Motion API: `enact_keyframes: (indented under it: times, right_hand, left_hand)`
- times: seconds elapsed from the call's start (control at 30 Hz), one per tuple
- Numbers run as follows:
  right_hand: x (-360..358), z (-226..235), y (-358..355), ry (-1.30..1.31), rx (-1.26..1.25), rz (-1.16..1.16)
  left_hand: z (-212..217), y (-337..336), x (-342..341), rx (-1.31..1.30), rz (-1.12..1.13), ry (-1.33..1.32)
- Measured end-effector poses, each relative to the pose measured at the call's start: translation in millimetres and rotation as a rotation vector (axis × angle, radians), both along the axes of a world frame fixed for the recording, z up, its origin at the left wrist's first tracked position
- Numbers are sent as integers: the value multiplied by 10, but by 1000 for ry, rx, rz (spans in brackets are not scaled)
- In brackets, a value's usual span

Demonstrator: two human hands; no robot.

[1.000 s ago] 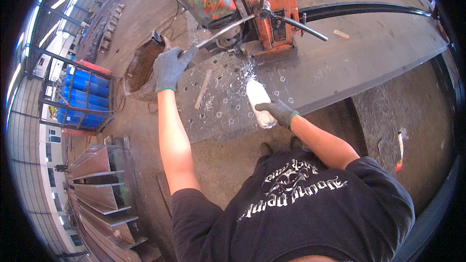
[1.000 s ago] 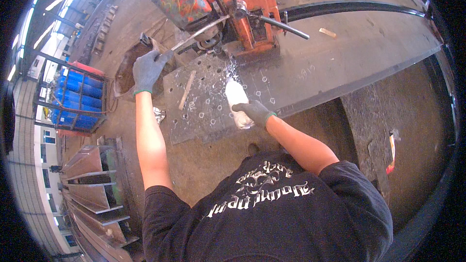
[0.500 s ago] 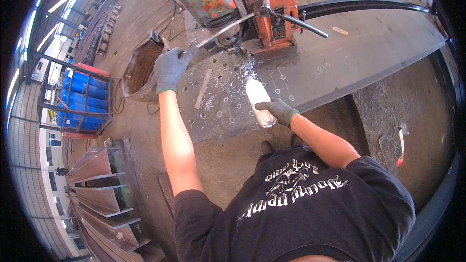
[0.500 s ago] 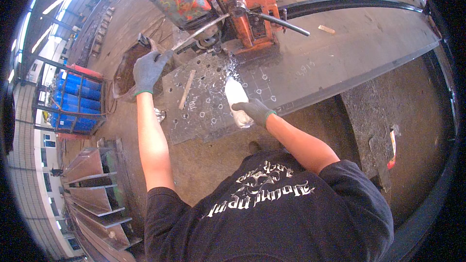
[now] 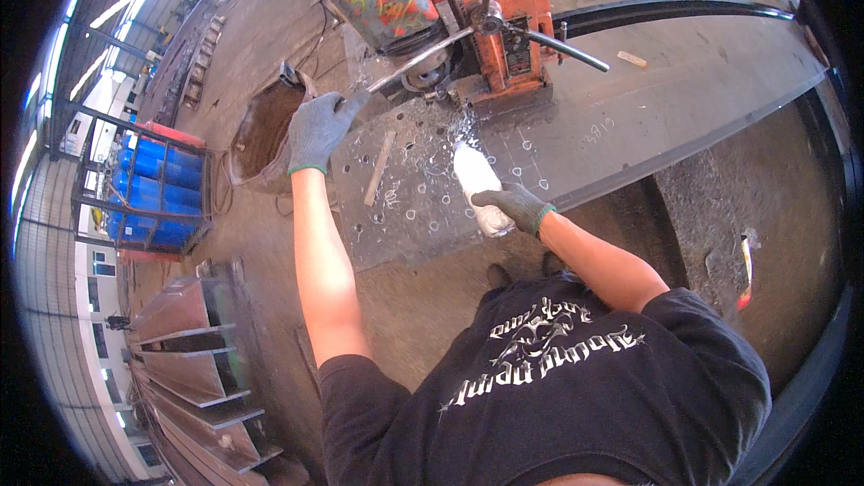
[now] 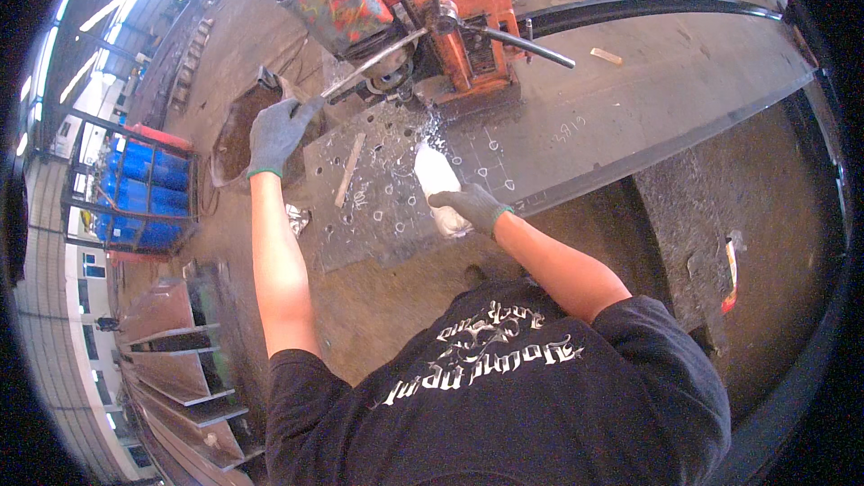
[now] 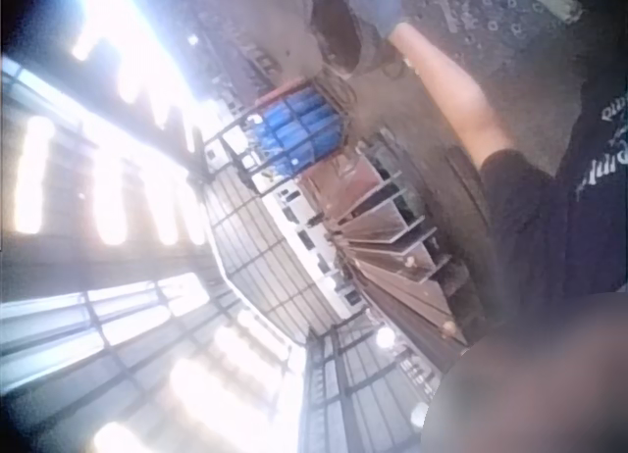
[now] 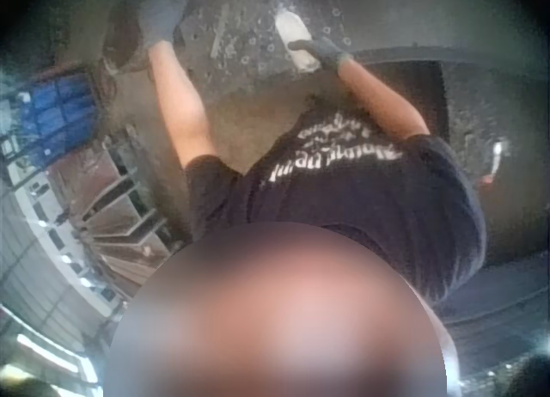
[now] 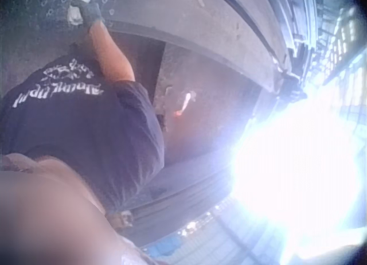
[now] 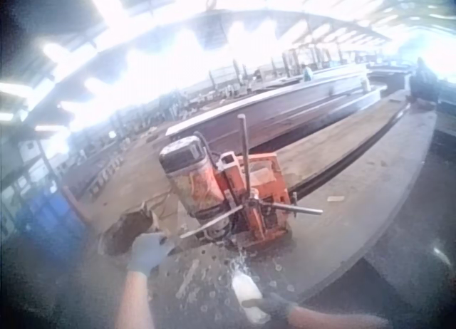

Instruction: The person operates a portable drill press on a large metal plate, repeatedly applying liquid from a bottle to the drill bit area while lowering and raising the drill. The person repositions the drill press and continues drilling at marked locations on the plate.

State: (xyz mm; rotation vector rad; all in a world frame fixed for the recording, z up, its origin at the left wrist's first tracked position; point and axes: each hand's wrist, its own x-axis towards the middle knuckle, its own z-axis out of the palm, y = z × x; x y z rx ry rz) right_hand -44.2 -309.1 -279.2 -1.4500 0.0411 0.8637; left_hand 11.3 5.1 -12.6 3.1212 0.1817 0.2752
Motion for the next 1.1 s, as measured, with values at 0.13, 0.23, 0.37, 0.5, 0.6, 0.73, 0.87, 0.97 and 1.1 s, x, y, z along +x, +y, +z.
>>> enact_keyframes:
  times: [0.13,0.23,0.37,0.5,0.6,0.73,0.87,0.97,1.1]
  right_hand:
    - [14,10,33,20,9,18]
    - [11,-64,51,-11,-8,8]
    - [-35,-15,69,-11,-8,-22]
    - [-12,42,53,-12,-3,-11]
    - [1,30,94,-31,-4,-17]
    - [-116,833,37,-119,-135,39]
    - [-35,237,152,-274,-16,-43]
    - [-47,365,38,-175,-119,29]
    - [-60,358,25,-152,-150,43]
  left_hand:
    - [118,103,76,-72,-50,177]
    - [222,111,164,-128,-104,252]
    - [261,121,220,-127,-121,306]
    - [204,94,202,-144,-141,260]
    - [143,100,231,-172,-152,227]
    - [-4,241,169,-188,-251,96]
    - [37,199,180,-175,-226,97]
    - [76,76,173,-248,-172,121]
    - [67,65,155,-252,-148,120]
